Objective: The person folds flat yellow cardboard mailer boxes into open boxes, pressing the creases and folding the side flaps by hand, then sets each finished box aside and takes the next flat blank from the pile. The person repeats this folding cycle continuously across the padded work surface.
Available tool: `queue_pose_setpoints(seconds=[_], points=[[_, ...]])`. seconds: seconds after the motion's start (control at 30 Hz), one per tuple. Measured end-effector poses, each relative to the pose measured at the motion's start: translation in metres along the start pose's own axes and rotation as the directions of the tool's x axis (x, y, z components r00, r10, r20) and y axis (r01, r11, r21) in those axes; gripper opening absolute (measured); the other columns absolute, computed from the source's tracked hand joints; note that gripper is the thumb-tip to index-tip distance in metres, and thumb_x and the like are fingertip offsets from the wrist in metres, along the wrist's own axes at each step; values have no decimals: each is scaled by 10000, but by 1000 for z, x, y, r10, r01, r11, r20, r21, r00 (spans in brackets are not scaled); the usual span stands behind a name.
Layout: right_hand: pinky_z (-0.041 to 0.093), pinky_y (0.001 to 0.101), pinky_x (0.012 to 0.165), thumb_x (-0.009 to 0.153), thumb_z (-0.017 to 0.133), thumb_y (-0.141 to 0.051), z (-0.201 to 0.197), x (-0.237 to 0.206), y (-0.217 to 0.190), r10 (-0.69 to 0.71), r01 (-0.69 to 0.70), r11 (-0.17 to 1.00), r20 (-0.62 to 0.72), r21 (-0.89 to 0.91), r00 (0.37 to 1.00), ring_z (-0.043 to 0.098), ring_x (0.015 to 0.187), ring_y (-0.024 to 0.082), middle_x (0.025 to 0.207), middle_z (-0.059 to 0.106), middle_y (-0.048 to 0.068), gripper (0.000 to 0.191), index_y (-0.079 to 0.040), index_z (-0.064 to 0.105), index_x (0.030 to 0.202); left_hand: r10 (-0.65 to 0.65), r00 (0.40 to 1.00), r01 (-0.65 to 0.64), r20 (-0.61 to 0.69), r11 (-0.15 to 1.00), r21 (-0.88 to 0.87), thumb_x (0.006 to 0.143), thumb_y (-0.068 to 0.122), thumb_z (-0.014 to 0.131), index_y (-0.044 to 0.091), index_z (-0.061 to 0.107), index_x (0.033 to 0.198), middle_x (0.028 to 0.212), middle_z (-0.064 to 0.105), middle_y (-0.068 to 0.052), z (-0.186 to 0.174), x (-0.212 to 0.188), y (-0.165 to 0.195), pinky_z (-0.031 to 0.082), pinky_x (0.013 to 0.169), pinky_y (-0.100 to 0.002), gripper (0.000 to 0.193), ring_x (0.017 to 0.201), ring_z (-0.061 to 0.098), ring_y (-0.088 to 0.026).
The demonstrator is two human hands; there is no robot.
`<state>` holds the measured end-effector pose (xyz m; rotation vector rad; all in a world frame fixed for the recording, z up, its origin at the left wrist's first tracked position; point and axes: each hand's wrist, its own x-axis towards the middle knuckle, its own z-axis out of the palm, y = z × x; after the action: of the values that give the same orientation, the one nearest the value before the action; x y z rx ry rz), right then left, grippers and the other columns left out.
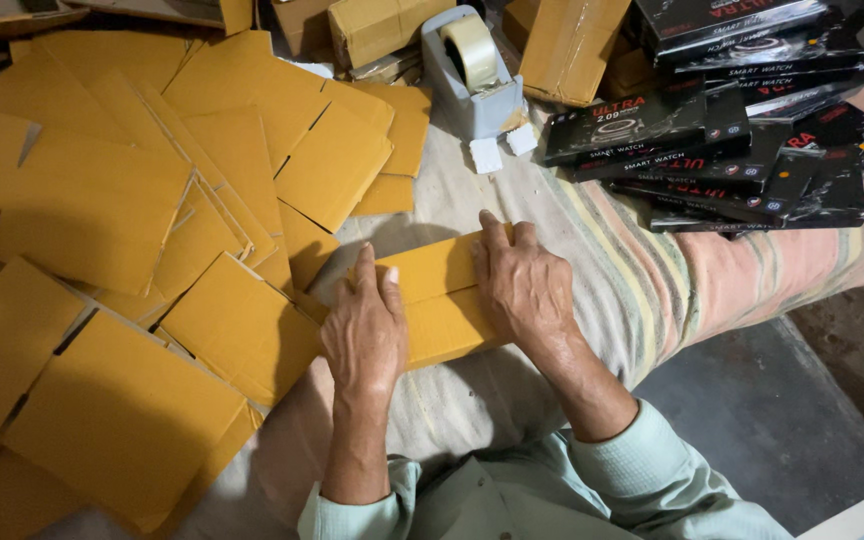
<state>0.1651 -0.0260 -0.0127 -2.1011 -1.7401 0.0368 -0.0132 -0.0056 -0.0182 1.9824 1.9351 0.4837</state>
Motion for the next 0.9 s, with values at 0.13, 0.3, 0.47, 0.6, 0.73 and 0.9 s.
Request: queue_pose_setpoints(seconds=[0.13, 0.3, 0.47, 0.6, 0.73, 0.9], points=[[570, 447, 592, 911, 644, -596, -2, 0, -1, -135, 128, 987, -69, -92, 988, 718, 745, 373, 989, 634, 245, 731, -39, 579, 1379, 34, 999, -34, 8, 999, 22, 1014, 549, 432, 91, 374, 1543, 1217, 600, -309, -3, 0, 2, 553, 817, -543, 702, 989, 679, -462], [579, 446, 632, 1029, 537, -378, 0, -1, 0, -95, 94, 995, -33, -19, 995, 729, 832, 360, 1105, 634, 228, 528, -91, 563, 1471, -34, 993, 33, 111, 999, 7, 1017, 543, 389, 103, 325, 1572, 1181, 609, -285, -6, -1, 4, 588, 799, -508, 711, 980, 706, -412], [578, 446, 597, 933, 626, -487, 2, -1, 3, -130, 126, 989, -54, -79, 990, 722, 748, 370, 1007, 634, 247, 635, -59, 577, 1400, 13, 997, -15, 77, 1000, 18, 997, 569, 440, 94, 331, 1588, 1246, 580, -310, -7, -1, 4, 570, 809, -523, 766, 993, 681, -446], [580, 440, 625, 1027, 585, -337, 4, 1, 4, -89, 90, 996, -99, 8, 991, 727, 762, 349, 1043, 659, 216, 455, -105, 589, 1419, -16, 997, 13, 71, 999, 36, 1050, 520, 421, 134, 341, 1588, 1285, 593, -281, -2, -2, 0, 559, 891, -527, 667, 1072, 678, -442], [565, 468, 580, 1002, 590, -379, 4, 0, 7, -37, 40, 998, -68, 43, 997, 717, 702, 362, 991, 684, 207, 623, -5, 476, 1486, 32, 999, -38, -40, 986, -165, 1004, 533, 497, 12, 252, 1588, 1444, 489, -324, 8, 0, -12, 487, 985, -548, 820, 1202, 588, -496], [583, 460, 682, 928, 677, -515, -5, -8, 17, -5, 11, 988, -41, 152, 999, 738, 788, 397, 1042, 696, 326, 839, 84, 415, 1453, 48, 996, -71, -72, 930, -360, 960, 555, 625, -103, 232, 1537, 1430, 422, -384, 9, -9, -29, 409, 1055, -564, 960, 1316, 478, -531]])
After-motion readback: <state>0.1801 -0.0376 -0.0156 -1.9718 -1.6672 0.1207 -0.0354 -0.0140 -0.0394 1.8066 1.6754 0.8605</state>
